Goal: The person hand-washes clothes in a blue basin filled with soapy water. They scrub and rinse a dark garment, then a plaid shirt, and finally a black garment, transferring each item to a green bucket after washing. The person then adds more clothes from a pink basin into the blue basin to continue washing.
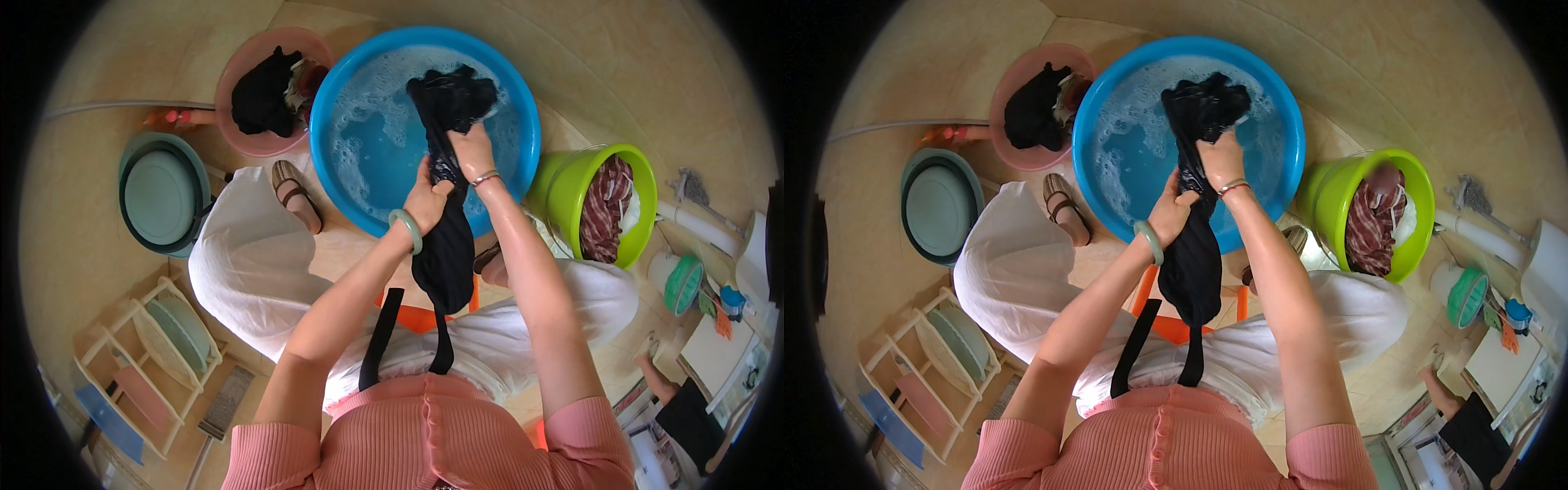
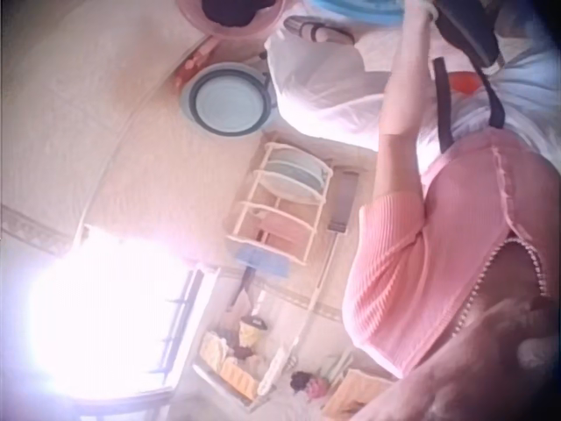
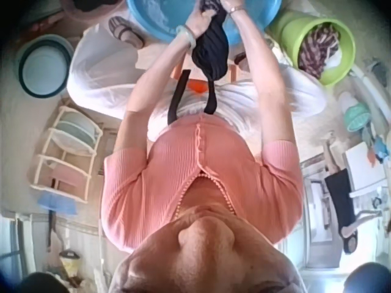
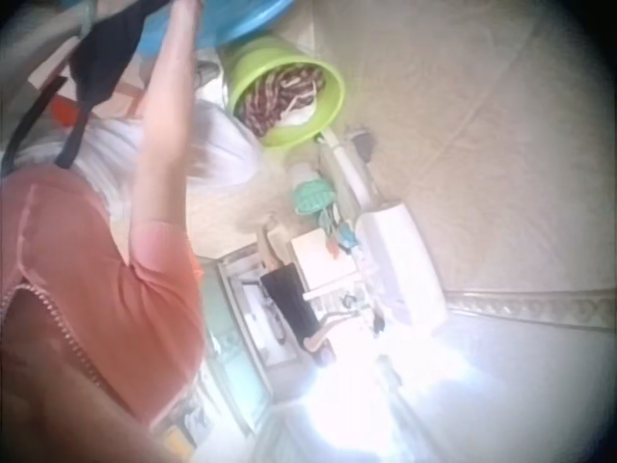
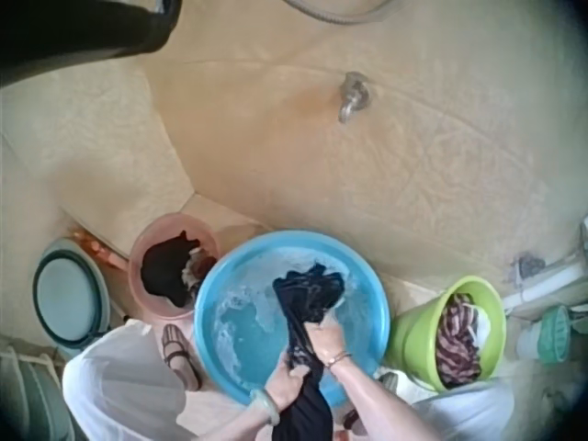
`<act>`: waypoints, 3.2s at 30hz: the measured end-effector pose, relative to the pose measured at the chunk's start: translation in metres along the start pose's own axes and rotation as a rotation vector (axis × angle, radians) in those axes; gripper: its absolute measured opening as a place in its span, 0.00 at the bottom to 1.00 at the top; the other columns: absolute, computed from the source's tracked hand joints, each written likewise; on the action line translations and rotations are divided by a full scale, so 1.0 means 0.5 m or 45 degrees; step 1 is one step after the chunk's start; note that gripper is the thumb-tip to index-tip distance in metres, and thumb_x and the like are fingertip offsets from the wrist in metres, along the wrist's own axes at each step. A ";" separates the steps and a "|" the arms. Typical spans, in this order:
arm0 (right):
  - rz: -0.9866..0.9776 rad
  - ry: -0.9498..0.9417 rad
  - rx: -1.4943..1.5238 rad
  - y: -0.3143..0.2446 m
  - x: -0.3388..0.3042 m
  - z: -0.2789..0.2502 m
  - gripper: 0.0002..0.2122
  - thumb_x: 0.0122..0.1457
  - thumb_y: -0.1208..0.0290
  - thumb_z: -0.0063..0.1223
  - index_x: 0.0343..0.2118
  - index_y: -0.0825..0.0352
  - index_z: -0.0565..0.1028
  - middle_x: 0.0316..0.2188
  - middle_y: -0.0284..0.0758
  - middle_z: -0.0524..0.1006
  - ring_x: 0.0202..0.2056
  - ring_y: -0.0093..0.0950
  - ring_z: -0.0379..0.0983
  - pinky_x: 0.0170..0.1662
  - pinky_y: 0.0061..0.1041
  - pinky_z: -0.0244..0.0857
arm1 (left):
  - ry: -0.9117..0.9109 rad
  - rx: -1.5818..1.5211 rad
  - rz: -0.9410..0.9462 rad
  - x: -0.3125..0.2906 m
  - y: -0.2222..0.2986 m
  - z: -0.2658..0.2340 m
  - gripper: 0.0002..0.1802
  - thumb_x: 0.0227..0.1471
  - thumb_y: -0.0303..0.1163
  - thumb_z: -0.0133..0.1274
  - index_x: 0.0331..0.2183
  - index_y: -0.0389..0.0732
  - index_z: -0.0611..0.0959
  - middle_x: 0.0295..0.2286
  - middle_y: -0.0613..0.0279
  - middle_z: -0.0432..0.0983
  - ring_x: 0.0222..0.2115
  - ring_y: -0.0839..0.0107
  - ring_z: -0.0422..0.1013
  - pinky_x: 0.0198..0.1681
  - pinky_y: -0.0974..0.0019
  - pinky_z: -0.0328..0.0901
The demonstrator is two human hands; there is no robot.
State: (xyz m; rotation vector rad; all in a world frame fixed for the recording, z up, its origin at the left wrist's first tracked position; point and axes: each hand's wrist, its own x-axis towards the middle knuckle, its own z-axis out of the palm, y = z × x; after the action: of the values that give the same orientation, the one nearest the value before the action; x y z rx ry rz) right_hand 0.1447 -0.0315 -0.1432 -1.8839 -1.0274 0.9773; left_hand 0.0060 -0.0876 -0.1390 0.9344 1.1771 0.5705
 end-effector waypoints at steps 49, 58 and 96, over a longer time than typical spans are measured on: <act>-0.070 -0.294 0.121 -0.030 -0.038 -0.032 0.10 0.43 0.73 0.60 0.24 0.69 0.69 0.23 0.36 0.70 0.27 0.27 0.70 0.32 0.26 0.63 | 0.187 0.046 0.066 -0.014 -0.013 0.025 0.28 0.60 0.44 0.47 0.50 0.31 0.65 0.38 0.44 0.75 0.39 0.55 0.72 0.45 0.58 0.65; 0.192 -0.125 -0.135 0.042 -0.020 -0.013 0.25 0.45 0.69 0.60 0.50 0.68 0.70 0.44 0.46 0.73 0.46 0.41 0.71 0.49 0.34 0.66 | 0.012 -0.306 -0.113 -0.009 0.010 0.022 0.39 0.60 0.52 0.48 0.56 0.28 0.61 0.49 0.54 0.69 0.49 0.68 0.65 0.53 0.66 0.61; 0.118 -0.616 0.209 -0.064 -0.041 -0.080 0.14 0.61 0.63 0.50 0.31 0.70 0.80 0.28 0.33 0.80 0.32 0.23 0.73 0.40 0.23 0.66 | 0.016 -0.126 -0.043 -0.079 0.072 0.048 0.36 0.61 0.54 0.43 0.50 0.26 0.70 0.40 0.52 0.73 0.41 0.69 0.67 0.49 0.67 0.61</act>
State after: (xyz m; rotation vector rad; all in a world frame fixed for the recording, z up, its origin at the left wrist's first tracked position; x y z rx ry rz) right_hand 0.1623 -0.0475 -0.0933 -1.6060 -1.0950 1.5731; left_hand 0.0197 -0.1078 -0.0859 0.8263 1.1634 0.6031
